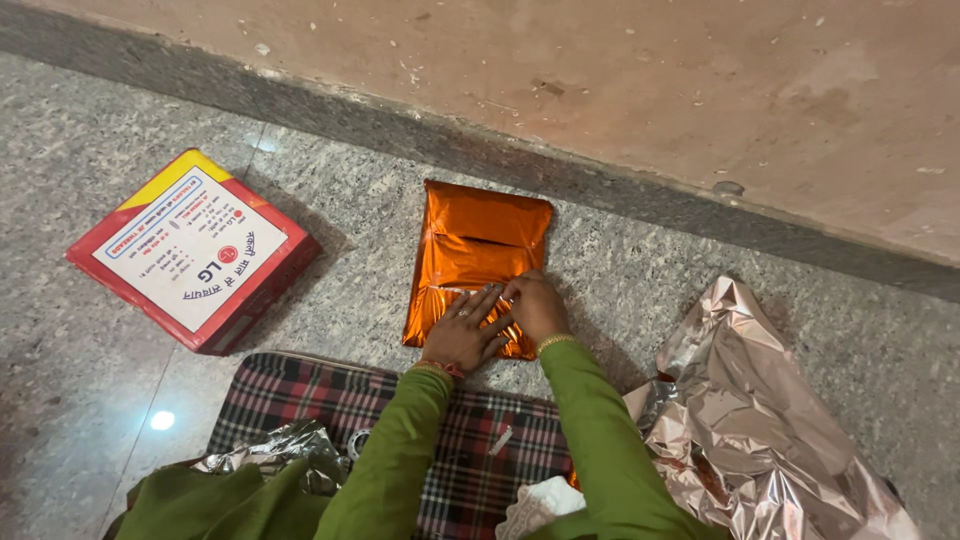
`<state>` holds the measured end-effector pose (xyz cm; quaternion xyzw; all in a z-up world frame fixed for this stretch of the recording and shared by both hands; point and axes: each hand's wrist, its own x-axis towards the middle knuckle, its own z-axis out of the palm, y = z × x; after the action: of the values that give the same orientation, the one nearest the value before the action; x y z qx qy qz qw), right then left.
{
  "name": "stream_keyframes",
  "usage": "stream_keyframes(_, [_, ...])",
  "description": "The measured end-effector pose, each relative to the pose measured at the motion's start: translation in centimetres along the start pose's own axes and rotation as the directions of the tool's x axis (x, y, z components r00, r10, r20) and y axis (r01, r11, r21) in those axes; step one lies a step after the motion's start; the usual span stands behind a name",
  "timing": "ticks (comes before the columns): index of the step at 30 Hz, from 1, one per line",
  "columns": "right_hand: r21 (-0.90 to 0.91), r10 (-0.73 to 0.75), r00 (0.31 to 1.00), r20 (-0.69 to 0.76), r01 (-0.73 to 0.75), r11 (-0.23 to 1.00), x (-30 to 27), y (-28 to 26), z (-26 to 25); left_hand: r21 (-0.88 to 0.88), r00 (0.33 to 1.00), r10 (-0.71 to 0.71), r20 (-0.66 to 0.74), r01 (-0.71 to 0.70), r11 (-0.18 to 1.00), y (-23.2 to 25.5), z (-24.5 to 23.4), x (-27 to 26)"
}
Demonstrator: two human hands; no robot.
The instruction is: The person wraps a rectangular item in orange metallic paper while seated on a plaid mat. They fold the edges of the paper and secure the package with multiple strips of clear adhesive tape.
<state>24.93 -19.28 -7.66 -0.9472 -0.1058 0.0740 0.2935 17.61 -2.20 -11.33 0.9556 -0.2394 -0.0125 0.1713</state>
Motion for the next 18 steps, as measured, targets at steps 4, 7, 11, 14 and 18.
stream_keyframes(4, [-0.009, 0.003, 1.000, 0.009, -0.003, 1.000, -0.1, -0.4, -0.2, -0.036, 0.999, -0.015, -0.040, 0.014, 0.999, 0.1, -0.2, -0.3])
stream_keyframes(7, [-0.010, -0.019, 1.000, 0.023, 0.019, 1.000, -0.1, -0.8, -0.7, -0.061, 0.996, -0.008, -0.088, 0.002, 0.998, 0.2, -0.3, -0.4])
stream_keyframes(11, [-0.008, 0.011, 0.999, 0.053, -0.010, 1.000, 0.0, -1.6, -1.2, -0.063, 0.994, -0.007, -0.110, 0.000, 0.998, 0.3, -0.5, -0.4])
stream_keyframes(14, [-0.039, 0.011, 0.999, 0.041, -0.010, 0.999, -0.1, -2.1, -1.3, -0.074, 0.993, -0.005, -0.116, -0.004, 0.997, 0.3, -0.6, -0.4])
stream_keyframes(18, [-0.037, 0.009, 1.000, 0.015, -0.008, 0.999, -0.2, -2.2, -1.3, -0.071, 0.997, -0.033, -0.071, 0.028, 0.997, 0.3, -0.7, -0.5])
